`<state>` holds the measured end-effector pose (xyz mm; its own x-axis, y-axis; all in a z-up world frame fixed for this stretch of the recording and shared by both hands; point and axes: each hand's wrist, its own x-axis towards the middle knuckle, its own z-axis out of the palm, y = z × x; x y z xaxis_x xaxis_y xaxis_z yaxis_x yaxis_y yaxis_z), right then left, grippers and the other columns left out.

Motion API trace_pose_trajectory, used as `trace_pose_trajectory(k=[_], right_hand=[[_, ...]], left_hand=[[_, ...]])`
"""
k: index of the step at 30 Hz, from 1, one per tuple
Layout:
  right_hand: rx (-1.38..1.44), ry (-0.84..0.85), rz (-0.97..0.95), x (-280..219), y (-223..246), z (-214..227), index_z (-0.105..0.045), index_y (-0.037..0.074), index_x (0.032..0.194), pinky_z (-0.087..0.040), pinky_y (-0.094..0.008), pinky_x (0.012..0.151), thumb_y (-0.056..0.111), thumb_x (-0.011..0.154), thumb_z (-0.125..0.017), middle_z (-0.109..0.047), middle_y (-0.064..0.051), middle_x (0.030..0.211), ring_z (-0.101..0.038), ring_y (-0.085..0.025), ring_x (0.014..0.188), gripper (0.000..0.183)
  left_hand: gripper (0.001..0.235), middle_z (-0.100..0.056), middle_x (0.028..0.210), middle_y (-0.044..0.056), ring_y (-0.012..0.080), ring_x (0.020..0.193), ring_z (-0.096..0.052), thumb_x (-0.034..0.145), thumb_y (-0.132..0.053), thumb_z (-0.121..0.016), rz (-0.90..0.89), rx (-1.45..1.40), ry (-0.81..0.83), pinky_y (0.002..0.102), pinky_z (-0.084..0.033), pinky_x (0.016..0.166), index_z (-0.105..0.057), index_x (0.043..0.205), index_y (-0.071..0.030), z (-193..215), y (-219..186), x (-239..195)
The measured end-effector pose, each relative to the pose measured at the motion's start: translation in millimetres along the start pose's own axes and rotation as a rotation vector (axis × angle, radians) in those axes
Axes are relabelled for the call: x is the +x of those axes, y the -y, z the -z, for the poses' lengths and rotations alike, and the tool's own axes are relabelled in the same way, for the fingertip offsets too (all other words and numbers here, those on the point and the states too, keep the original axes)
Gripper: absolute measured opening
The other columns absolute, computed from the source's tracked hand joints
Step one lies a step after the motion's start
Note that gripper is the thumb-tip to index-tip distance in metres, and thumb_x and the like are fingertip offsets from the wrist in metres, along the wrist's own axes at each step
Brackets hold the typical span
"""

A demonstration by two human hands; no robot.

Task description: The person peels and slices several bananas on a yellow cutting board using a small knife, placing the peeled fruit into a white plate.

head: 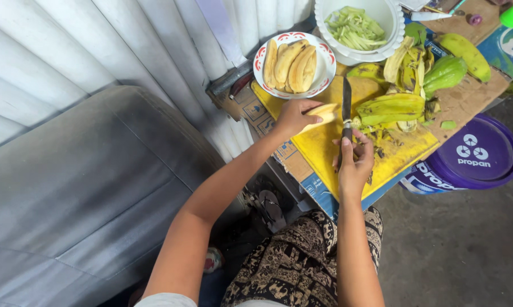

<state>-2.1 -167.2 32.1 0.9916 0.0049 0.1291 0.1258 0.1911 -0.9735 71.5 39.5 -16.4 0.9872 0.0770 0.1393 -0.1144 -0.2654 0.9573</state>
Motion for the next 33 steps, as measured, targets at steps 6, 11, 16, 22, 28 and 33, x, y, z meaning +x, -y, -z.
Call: trace_pose_trajectory(k=[6, 11, 16, 22, 28, 33], right_hand=[[-0.202, -0.007, 0.035, -5, 5, -5, -0.057, 0.0, 0.131, -0.039, -0.022, 0.046, 0.014, 0.106, -0.062, -0.073, -0.01, 0.092, -0.053, -0.006, 0.052, 0.029], [-0.266, -0.02, 0.035, -5, 11, -6, -0.056, 0.0, 0.132, -0.039, -0.022, 0.046, 0.015, 0.106, -0.062, -0.074, -0.01, 0.092, -0.054, -0.006, 0.052, 0.03], [-0.234, -0.019, 0.032, -8, 10, -3, -0.056, 0.0, 0.133, -0.039, -0.021, 0.046, 0.015, 0.105, -0.061, -0.073, -0.011, 0.093, -0.055, -0.006, 0.052, 0.032], [-0.198, 0.006, 0.053, -9, 4, 0, -0.056, 0.001, 0.134, -0.042, -0.021, 0.048, 0.015, 0.107, -0.061, -0.073, -0.01, 0.098, -0.056, -0.005, 0.055, 0.031], [-0.136, 0.012, -0.001, -10, 5, 2, -0.054, 0.002, 0.135, -0.039, -0.021, 0.044, 0.016, 0.105, -0.061, -0.073, -0.01, 0.097, -0.054, -0.006, 0.052, 0.034], [-0.157, 0.014, 0.001, -10, 6, 2, -0.054, 0.002, 0.134, -0.039, -0.022, 0.044, 0.017, 0.104, -0.061, -0.073, -0.01, 0.098, -0.055, -0.006, 0.052, 0.034]], left_hand=[[0.053, -0.073, 0.125, 0.014, 0.0162, 0.103, -0.07, 0.086, 0.005, -0.074, 0.114, -0.553, -0.015, 0.029, -0.058, 0.087, -0.06, 0.137, 0.009, -9, 12, -4], [0.062, -0.07, 0.125, 0.015, 0.0171, 0.11, -0.069, 0.082, 0.013, -0.069, 0.091, -0.662, 0.004, 0.03, -0.057, 0.093, -0.055, 0.142, 0.007, -6, 5, -12], [0.064, -0.071, 0.126, 0.014, 0.0184, 0.111, -0.071, 0.082, 0.01, -0.069, 0.147, -0.722, -0.105, 0.031, -0.059, 0.097, -0.053, 0.144, 0.003, 1, -16, -8], [0.055, -0.067, 0.131, 0.014, 0.016, 0.109, -0.066, 0.095, 0.001, -0.07, -0.049, -0.602, -0.203, 0.028, -0.055, 0.095, -0.054, 0.147, 0.001, 49, -34, 37], [0.046, -0.067, 0.118, 0.021, 0.0328, 0.109, -0.065, 0.096, -0.008, -0.067, -0.088, 0.406, -0.535, 0.037, -0.051, 0.099, -0.064, 0.142, -0.012, 103, 2, 106], [0.041, -0.064, 0.132, 0.018, 0.0394, 0.122, -0.06, 0.095, -0.001, -0.061, -0.426, 0.561, -0.561, 0.044, -0.046, 0.105, -0.06, 0.136, -0.004, 106, 49, 120]])
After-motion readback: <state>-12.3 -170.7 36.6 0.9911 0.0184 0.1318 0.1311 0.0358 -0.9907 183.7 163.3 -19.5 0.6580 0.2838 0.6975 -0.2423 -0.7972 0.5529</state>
